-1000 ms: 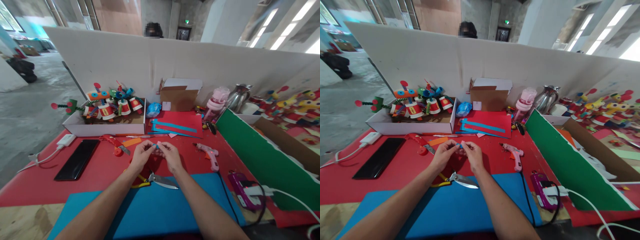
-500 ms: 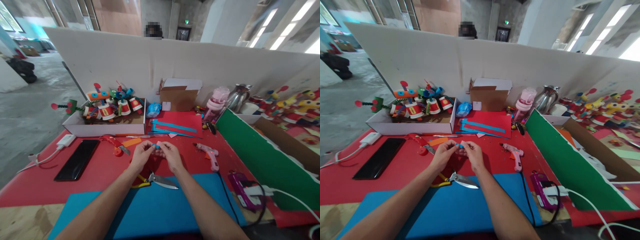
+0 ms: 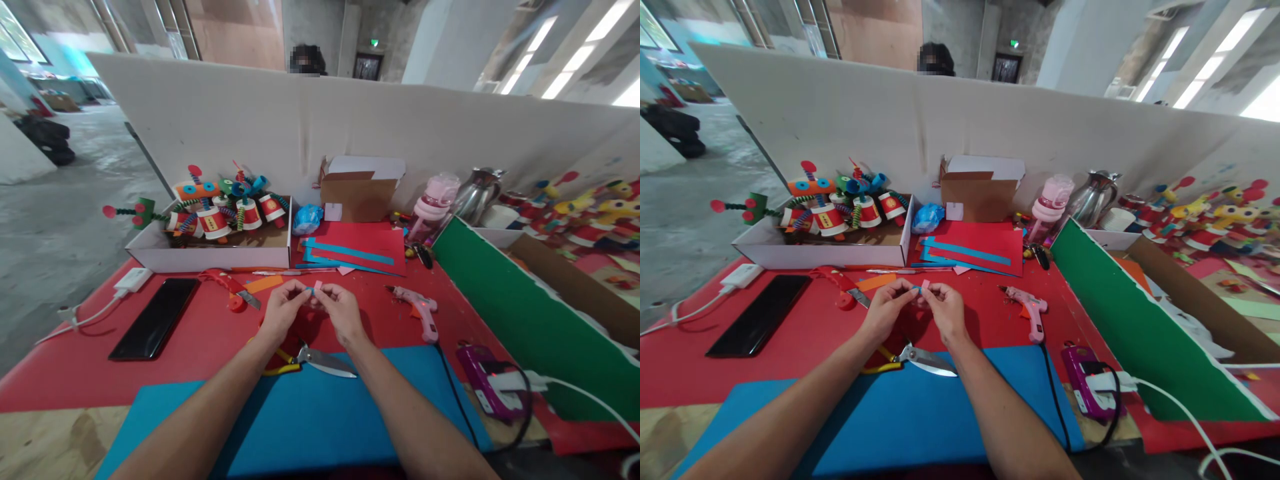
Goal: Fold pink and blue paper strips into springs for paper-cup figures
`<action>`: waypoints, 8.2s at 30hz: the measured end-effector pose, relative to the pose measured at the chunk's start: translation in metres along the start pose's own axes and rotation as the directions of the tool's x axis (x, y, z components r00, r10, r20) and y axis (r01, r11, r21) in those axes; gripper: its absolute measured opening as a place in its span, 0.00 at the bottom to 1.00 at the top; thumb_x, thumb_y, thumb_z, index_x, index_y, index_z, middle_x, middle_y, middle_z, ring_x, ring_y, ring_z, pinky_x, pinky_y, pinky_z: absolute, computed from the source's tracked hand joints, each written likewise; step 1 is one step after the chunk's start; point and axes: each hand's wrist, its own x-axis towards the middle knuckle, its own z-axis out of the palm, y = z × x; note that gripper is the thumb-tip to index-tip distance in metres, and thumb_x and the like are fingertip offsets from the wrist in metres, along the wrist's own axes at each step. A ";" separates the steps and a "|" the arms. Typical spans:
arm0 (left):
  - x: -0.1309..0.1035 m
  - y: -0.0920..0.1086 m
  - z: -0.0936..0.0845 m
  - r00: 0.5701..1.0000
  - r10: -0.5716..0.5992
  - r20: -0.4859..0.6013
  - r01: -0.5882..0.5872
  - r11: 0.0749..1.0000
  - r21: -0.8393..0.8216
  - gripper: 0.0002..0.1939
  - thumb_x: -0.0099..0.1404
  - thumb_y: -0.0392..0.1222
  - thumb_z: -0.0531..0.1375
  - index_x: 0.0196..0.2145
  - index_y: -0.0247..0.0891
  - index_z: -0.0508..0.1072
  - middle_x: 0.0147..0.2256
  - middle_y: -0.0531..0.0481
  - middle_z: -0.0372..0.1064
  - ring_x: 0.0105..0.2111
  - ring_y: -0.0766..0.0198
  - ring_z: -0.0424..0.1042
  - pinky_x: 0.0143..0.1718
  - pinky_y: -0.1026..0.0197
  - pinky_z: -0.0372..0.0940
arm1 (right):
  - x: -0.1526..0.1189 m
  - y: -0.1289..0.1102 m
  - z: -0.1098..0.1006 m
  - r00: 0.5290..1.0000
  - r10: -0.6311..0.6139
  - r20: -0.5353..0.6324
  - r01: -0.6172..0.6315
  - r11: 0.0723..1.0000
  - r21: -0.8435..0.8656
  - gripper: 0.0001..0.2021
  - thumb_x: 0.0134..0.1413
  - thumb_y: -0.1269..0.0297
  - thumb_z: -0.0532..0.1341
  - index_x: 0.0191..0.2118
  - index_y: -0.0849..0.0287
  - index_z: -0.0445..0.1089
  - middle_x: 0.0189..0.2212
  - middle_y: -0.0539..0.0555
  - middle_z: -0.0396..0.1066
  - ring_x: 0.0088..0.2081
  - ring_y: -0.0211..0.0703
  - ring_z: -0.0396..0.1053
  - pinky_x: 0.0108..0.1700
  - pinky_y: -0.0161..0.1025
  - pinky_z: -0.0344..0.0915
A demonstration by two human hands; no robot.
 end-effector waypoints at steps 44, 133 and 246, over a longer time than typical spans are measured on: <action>0.002 0.001 0.002 0.998 0.054 -0.013 -0.054 0.998 0.042 0.15 0.53 0.52 0.62 0.28 0.36 0.71 0.26 0.52 0.69 0.28 0.65 0.67 0.33 0.63 0.62 | 0.002 -0.003 -0.003 0.996 0.074 0.040 -0.080 0.983 0.163 0.16 0.30 0.58 0.71 0.26 0.59 0.68 0.21 0.47 0.71 0.24 0.37 0.71 0.34 0.37 0.70; 0.001 0.003 0.001 0.999 -0.017 -0.040 0.021 0.994 0.105 0.11 0.49 0.47 0.63 0.23 0.36 0.72 0.22 0.52 0.71 0.24 0.66 0.68 0.28 0.64 0.62 | 0.002 0.002 0.000 0.995 0.074 0.063 -0.082 0.987 0.136 0.15 0.33 0.57 0.71 0.28 0.59 0.71 0.22 0.47 0.70 0.25 0.35 0.67 0.31 0.35 0.68; 0.000 0.005 0.001 0.998 -0.064 -0.013 0.061 0.982 -0.177 0.18 0.41 0.50 0.70 0.23 0.34 0.73 0.18 0.56 0.66 0.20 0.71 0.63 0.26 0.66 0.60 | -0.042 -0.048 -0.165 0.919 -0.249 -0.304 -0.351 -0.172 -0.920 0.13 0.54 0.65 0.54 0.43 0.64 0.69 0.36 0.66 0.73 0.36 0.53 0.73 0.34 0.42 0.63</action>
